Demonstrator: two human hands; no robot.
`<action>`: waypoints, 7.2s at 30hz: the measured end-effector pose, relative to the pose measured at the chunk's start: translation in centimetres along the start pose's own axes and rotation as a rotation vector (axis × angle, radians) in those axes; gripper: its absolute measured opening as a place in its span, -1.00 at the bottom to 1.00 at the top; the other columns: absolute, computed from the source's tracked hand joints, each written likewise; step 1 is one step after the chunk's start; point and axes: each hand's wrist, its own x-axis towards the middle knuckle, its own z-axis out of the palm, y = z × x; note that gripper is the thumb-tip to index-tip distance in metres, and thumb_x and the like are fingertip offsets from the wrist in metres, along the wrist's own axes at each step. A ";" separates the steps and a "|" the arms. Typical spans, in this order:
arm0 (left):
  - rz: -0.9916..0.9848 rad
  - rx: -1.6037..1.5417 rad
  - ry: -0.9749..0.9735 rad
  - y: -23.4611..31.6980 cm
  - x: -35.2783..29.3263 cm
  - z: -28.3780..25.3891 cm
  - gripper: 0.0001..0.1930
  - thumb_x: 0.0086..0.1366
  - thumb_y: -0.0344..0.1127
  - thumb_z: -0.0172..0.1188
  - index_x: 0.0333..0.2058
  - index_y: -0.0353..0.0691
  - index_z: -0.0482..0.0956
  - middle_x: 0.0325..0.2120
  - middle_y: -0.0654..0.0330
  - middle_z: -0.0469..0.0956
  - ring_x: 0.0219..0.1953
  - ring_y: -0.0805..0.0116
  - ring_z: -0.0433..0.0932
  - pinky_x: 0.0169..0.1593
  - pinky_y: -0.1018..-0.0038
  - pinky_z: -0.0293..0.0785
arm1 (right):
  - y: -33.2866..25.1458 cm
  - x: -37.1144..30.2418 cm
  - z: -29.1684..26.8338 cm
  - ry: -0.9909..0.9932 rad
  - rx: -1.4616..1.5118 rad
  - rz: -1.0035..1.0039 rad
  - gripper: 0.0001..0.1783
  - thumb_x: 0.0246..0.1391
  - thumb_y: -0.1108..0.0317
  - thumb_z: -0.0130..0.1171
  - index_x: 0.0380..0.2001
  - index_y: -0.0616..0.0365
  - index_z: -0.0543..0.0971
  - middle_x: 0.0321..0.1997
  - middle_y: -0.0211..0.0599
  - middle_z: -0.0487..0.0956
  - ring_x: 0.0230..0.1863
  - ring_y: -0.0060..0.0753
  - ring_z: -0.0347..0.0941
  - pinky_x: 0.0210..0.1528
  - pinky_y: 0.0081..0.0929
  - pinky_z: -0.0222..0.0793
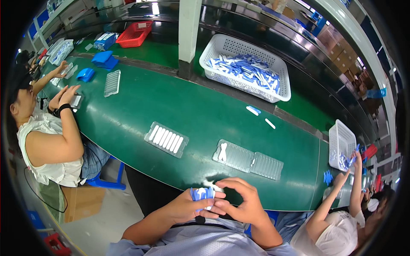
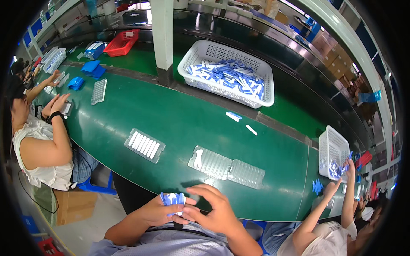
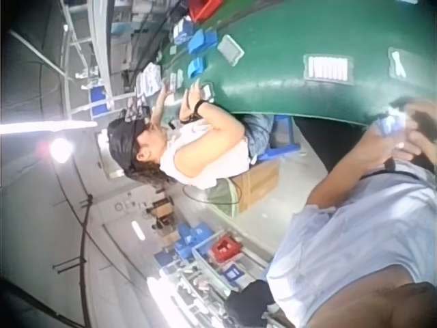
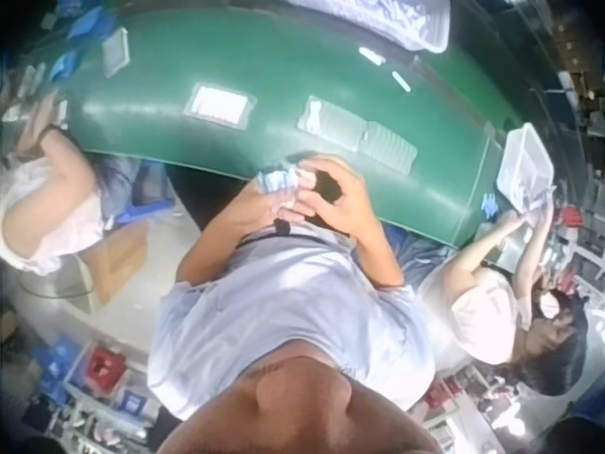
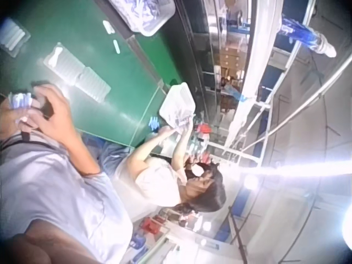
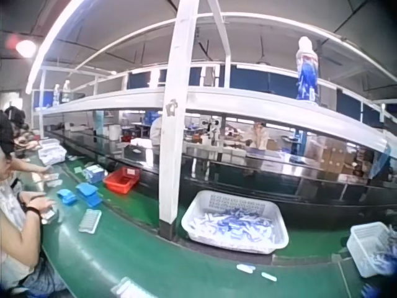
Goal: The person retrieves strips from a basket and inserts them one by one into the slots of plastic trays by hand.
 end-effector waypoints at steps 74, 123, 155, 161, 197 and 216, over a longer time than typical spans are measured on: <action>0.970 1.982 0.003 11.1 10.3 -1.3 -0.65 -0.01 -0.30 0.43 -0.17 0.08 0.71 -0.58 0.37 0.55 -0.51 0.32 0.58 -0.48 0.37 0.45 | 6.6 6.0 -5.0 -0.019 -0.536 -0.254 -0.81 -0.06 0.19 0.38 -0.39 0.02 0.74 -0.60 -0.49 0.47 -0.41 -0.39 0.38 -0.12 -0.35 0.21; -0.733 0.151 -0.572 10.2 9.3 -1.6 -0.53 0.37 -0.39 0.08 0.22 -0.43 0.31 -0.33 0.11 0.51 -0.49 0.46 0.43 -0.54 0.67 0.20 | 4.9 7.4 -3.3 -0.189 0.316 0.124 -0.91 0.09 0.55 0.31 -0.30 0.23 0.70 -0.37 -0.32 0.60 -0.41 -0.49 0.50 -0.37 -0.51 0.40; -0.101 0.416 -0.246 10.9 8.7 -1.1 -0.76 0.49 -0.29 0.10 -0.04 -0.34 0.57 -0.38 0.11 0.62 -0.68 0.66 0.24 -0.63 0.62 0.08 | 4.7 5.3 -2.1 0.239 0.247 0.101 -0.81 0.26 0.48 0.15 -0.21 0.28 0.71 -0.44 -0.35 0.60 -0.46 -0.63 0.41 -0.40 -0.62 0.30; 0.020 0.510 -0.201 10.6 8.6 -0.9 -0.78 0.46 -0.25 0.13 -0.18 -0.30 0.61 -0.51 0.24 0.58 -0.68 0.70 0.21 -0.58 0.63 0.08 | 5.6 5.2 -1.9 0.313 0.292 0.056 -0.83 0.21 0.47 0.20 -0.19 0.26 0.71 -0.43 -0.33 0.59 -0.44 -0.58 0.44 -0.35 -0.60 0.35; 0.221 0.624 -0.085 11.3 8.9 -1.9 -0.77 0.44 -0.28 0.17 -0.18 -0.36 0.66 -0.45 0.26 0.65 -0.68 0.72 0.18 -0.60 0.62 0.11 | 6.3 8.4 -6.3 0.400 0.362 0.282 -0.88 0.19 0.44 0.33 -0.29 0.30 0.69 -0.54 -0.46 0.61 -0.57 -0.73 0.43 -0.50 -0.71 0.30; 0.221 0.552 -0.004 11.3 9.1 -1.8 -0.81 0.43 -0.41 0.12 -0.18 -0.44 0.61 -0.37 0.11 0.67 -0.67 0.69 0.23 -0.60 0.64 0.13 | 5.1 9.4 -7.7 -0.202 -0.466 0.294 -0.64 -0.05 0.23 0.35 -0.17 0.14 0.63 -0.61 -0.30 0.54 -0.53 -0.16 0.54 -0.44 -0.26 0.40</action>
